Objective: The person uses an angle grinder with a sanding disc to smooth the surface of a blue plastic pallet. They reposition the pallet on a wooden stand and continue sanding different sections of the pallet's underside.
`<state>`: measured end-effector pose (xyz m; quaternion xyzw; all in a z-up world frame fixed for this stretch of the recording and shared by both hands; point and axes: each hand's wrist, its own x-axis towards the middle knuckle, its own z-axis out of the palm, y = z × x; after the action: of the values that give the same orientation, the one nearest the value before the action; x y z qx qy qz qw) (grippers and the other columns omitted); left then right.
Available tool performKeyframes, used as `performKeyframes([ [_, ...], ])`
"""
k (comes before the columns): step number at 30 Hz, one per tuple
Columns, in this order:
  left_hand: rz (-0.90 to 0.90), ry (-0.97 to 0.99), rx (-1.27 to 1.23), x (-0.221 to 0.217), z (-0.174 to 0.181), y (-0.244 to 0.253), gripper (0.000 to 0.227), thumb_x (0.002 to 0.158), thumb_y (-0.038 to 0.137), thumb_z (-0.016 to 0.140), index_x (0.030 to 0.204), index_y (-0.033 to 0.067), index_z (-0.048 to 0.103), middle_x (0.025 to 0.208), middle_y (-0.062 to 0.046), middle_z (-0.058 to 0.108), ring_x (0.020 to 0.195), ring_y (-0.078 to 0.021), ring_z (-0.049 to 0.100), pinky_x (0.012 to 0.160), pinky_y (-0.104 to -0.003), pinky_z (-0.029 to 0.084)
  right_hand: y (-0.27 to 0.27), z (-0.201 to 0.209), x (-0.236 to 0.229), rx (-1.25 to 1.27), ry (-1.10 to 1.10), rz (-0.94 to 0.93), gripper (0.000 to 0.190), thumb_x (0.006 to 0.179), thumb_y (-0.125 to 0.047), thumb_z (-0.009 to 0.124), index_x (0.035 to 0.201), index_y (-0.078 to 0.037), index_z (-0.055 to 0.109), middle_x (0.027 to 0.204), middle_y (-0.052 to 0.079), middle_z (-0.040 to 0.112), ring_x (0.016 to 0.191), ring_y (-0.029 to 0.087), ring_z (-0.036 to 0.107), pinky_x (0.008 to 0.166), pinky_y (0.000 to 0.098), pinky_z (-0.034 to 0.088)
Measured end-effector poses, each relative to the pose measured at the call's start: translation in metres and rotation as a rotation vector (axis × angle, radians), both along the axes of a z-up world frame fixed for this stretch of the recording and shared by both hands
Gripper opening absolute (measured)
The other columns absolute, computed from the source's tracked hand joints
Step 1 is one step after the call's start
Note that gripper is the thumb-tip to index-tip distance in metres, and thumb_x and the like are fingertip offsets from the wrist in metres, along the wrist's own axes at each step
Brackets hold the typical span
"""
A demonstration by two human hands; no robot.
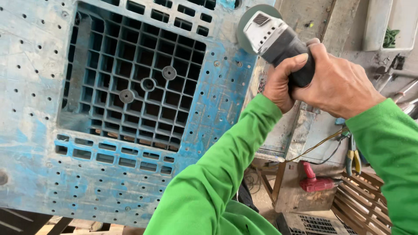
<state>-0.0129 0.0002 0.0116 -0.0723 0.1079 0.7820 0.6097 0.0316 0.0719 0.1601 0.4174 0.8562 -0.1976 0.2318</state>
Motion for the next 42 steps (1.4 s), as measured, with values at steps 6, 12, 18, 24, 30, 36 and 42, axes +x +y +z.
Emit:
performKeyframes([
  [6, 0.003, 0.007, -0.091, -0.008, 0.014, -0.020, 0.034, 0.091, 0.020, 0.075, 0.119, 0.0040, 0.065, 0.106, -0.005, 0.071, 0.096, -0.0165, 0.069, 0.091, -0.033, 0.057, -0.018, 0.010, -0.014, 0.034, 0.072, 0.116, 0.078, 0.071, -0.039, 0.075, 0.130, 0.003, 0.045, 0.088, 0.028, 0.070, 0.074, 0.046, 0.071, 0.065, 0.0521, 0.057],
  [12, -0.055, -0.019, -0.087, 0.000, 0.010, -0.008, 0.031, 0.093, 0.019, 0.078, 0.117, 0.0038, 0.065, 0.106, -0.004, 0.069, 0.094, -0.0155, 0.067, 0.089, -0.033, 0.056, -0.021, 0.027, -0.017, 0.000, -0.127, -0.074, 0.084, 0.075, -0.042, 0.075, 0.140, 0.000, 0.041, 0.085, 0.029, 0.071, 0.074, 0.045, 0.074, 0.070, 0.0511, 0.059],
  [18, -0.006, 0.024, -0.120, -0.032, -0.003, -0.022, 0.029, 0.090, 0.021, 0.077, 0.111, 0.0042, 0.066, 0.100, -0.004, 0.070, 0.089, -0.0159, 0.069, 0.085, -0.033, 0.058, -0.027, 0.009, -0.034, 0.040, 0.014, 0.012, 0.073, 0.080, -0.044, 0.072, 0.131, 0.001, 0.047, 0.081, 0.032, 0.070, 0.074, 0.049, 0.070, 0.070, 0.0547, 0.055],
  [24, 0.003, 0.032, -0.056, -0.042, 0.018, -0.020, 0.030, 0.096, 0.022, 0.077, 0.114, 0.0024, 0.065, 0.103, -0.005, 0.069, 0.091, -0.0167, 0.068, 0.085, -0.034, 0.057, -0.032, 0.019, -0.046, 0.003, -0.045, -0.011, 0.080, 0.079, -0.040, 0.073, 0.139, 0.002, 0.040, 0.080, 0.028, 0.071, 0.066, 0.043, 0.073, 0.062, 0.0502, 0.059],
  [30, 0.173, 0.026, -0.089, -0.027, 0.027, -0.091, 0.034, 0.089, 0.021, 0.075, 0.117, 0.0036, 0.065, 0.106, -0.007, 0.072, 0.095, -0.0168, 0.071, 0.088, -0.032, 0.059, -0.068, 0.022, -0.049, -0.025, 0.089, 0.254, 0.080, 0.071, -0.040, 0.075, 0.132, 0.001, 0.043, 0.086, 0.026, 0.069, 0.064, 0.044, 0.071, 0.056, 0.0512, 0.058],
  [36, 0.178, 0.068, -0.078, -0.029, -0.002, -0.051, 0.029, 0.098, 0.017, 0.074, 0.113, -0.0047, 0.061, 0.103, -0.010, 0.066, 0.093, -0.0200, 0.066, 0.086, -0.036, 0.057, -0.053, 0.011, -0.045, 0.038, 0.002, 0.157, 0.082, 0.079, -0.039, 0.076, 0.141, 0.001, 0.039, 0.084, 0.030, 0.070, 0.070, 0.045, 0.071, 0.066, 0.0514, 0.058],
  [42, 0.163, -0.059, -0.102, 0.030, 0.050, -0.175, 0.041, 0.093, 0.020, 0.075, 0.127, 0.0030, 0.060, 0.114, -0.008, 0.068, 0.106, -0.0201, 0.069, 0.099, -0.037, 0.058, -0.123, 0.021, 0.006, -0.126, -0.010, 0.337, 0.089, 0.075, -0.045, 0.077, 0.141, 0.000, 0.038, 0.105, 0.024, 0.068, 0.070, 0.038, 0.074, 0.059, 0.0476, 0.061],
])
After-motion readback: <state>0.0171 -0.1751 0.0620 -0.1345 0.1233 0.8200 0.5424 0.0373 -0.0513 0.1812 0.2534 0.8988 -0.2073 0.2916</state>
